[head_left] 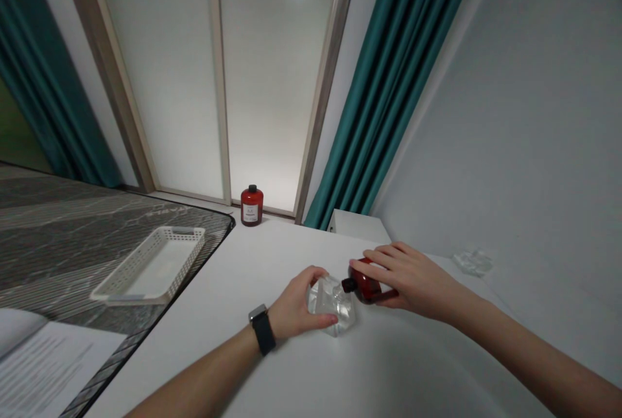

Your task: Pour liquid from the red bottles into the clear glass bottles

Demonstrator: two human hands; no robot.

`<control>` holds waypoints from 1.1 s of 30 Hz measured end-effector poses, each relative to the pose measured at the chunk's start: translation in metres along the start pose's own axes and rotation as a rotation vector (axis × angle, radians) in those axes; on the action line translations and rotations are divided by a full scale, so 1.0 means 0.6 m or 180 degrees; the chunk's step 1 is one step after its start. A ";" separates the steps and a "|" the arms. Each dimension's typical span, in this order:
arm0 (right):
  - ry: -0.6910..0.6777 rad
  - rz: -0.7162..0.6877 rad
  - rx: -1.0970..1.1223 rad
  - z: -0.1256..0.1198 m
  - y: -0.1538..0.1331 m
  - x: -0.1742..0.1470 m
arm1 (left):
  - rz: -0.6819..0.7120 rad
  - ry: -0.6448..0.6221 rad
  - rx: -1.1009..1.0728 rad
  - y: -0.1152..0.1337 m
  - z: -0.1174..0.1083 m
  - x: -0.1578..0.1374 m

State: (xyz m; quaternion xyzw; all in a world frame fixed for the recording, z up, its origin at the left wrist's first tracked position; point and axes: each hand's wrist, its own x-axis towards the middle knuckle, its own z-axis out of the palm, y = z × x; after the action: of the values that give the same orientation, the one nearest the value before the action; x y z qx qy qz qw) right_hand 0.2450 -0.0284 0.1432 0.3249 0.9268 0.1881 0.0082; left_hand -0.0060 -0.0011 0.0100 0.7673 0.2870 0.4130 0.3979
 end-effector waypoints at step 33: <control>0.0018 -0.0040 -0.0176 -0.005 0.001 0.001 | -0.0022 0.0039 -0.0047 0.010 -0.001 0.001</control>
State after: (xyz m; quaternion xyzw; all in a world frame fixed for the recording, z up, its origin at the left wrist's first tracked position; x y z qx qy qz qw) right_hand 0.2445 -0.0286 0.1465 0.3181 0.9233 0.2145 0.0157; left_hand -0.0057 -0.0036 0.0154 0.7608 0.2889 0.4185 0.4032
